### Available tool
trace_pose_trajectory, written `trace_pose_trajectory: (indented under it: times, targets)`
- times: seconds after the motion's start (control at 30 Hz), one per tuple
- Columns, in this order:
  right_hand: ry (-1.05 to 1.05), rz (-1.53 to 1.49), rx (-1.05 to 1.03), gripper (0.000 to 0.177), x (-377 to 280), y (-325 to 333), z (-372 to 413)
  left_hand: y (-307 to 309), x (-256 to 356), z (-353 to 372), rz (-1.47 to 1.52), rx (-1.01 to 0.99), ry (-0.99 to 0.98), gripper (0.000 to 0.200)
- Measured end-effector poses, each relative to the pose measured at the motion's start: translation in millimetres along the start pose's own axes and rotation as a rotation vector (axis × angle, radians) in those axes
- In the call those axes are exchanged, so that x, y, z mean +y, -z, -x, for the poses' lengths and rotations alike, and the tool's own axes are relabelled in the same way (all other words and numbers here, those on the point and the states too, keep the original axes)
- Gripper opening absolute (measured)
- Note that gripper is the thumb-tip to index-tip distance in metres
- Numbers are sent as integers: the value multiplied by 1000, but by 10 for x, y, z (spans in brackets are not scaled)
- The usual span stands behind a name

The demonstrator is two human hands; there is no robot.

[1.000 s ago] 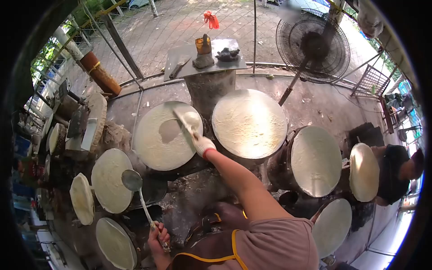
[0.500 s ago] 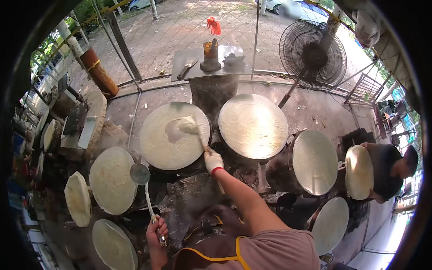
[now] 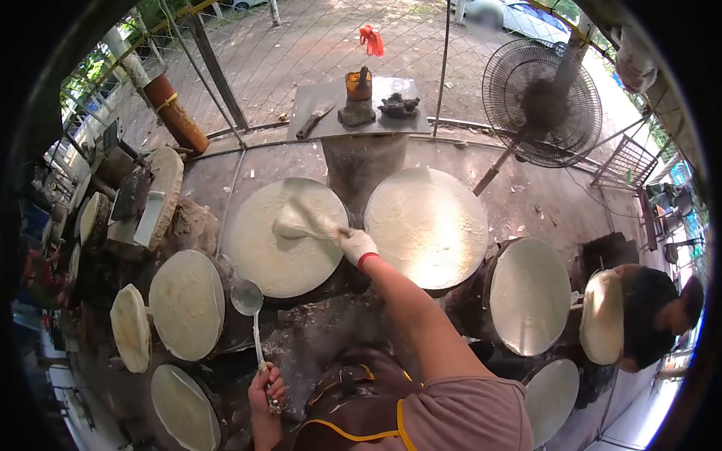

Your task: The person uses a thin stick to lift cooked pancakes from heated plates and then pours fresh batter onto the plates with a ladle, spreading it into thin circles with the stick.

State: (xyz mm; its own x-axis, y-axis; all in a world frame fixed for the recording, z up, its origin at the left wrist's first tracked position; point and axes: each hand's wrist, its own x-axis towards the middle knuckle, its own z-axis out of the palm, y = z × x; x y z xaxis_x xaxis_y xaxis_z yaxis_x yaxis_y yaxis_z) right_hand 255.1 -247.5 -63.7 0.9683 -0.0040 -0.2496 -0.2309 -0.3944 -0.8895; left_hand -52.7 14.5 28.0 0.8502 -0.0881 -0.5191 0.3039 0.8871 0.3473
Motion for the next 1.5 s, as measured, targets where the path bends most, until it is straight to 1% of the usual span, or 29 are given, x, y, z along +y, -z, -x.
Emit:
trace_pose_trajectory:
  times: [0.03,0.1,0.23,0.27,0.37,0.43,0.47,0.5,0.57,0.6,0.63,0.7,0.77,0.8,0.83,0.87,0.9,0.93,0.97,1.0,1.03,1.1,1.13,1.23,1.3,1.37,1.4,1.43,1.5]
  targets:
    - [3,-179,120,35,179,-30,-126,-25,-47,3,3,4,-6,17]
    - [83,180,17,36,273,-35,177,-63,-136,-9,10,7,-20,17]
    - [119,59,-268,34,239,-14,38,-17,-227,-47,21,39,18,16]
    - [91,122,-243,34,-48,104,-10,-43,-226,-58,13,50,24,16]
    - [21,-153,-20,32,115,-103,-367,-74,-300,-82,-9,81,22,11]
    - [146,175,-255,34,231,-115,-100,-49,-305,-96,-17,100,46,8]
    - [13,35,-415,34,331,-130,-20,-22,-310,-129,-7,105,61,6]
    - [-72,39,-515,34,47,87,168,7,-316,-133,4,116,78,5]
    - [-67,-125,-495,31,130,114,39,-20,-272,-167,-107,156,82,3]
    - [-46,11,-440,32,73,114,-81,-55,-248,-215,-160,173,84,4]
    - [62,-109,-279,31,176,-1,-246,-84,-216,-275,-215,189,70,5]
    - [63,-81,-195,29,166,-124,-367,-159,-156,-418,-320,220,41,7]
    - [104,84,-429,28,84,-86,-31,-308,-92,-592,-476,316,19,8]
    - [-48,-73,-528,27,366,-103,58,-377,-90,-697,-546,357,3,8]
    - [-105,-51,-582,29,282,105,306,-387,-108,-784,-627,370,-14,10]
    - [-87,-102,-568,32,356,250,500,-366,-127,-886,-708,383,-35,11]
    - [-238,-189,-541,35,444,354,663,-350,-140,-991,-788,397,-62,13]
    - [-254,-346,-466,39,776,268,743,-344,-173,-1078,-854,432,-91,14]
    - [-352,-513,-282,42,560,248,993,-346,-241,-1159,-920,468,-118,15]
    - [-378,-542,-209,41,508,81,1132,-361,-331,-1222,-984,505,-141,16]
    - [-404,-570,-136,40,482,-111,1272,-392,-439,-1277,-968,506,-149,16]
    - [-157,-499,-287,38,1020,-684,1295,-479,-617,-1356,-944,508,-163,16]
    - [-278,-503,-348,35,808,-691,1327,-522,-640,-1381,-860,454,-160,12]
    - [-351,-547,-442,34,384,-238,1316,-437,-125,-1138,-96,53,49,6]
    - [-413,-567,-279,32,126,-38,1249,-653,-35,-582,-131,62,-49,3]
    - [-313,-695,-73,30,242,-140,1118,-721,-18,-307,-160,57,-94,6]
    - [-265,-521,-54,31,521,-334,978,-726,-34,-257,-157,47,-102,7]
    - [-99,-244,-111,34,499,-403,1000,-733,-46,-198,-151,39,-112,9]
    - [11,103,-434,37,242,-390,1128,-763,12,-117,-15,10,-80,7]
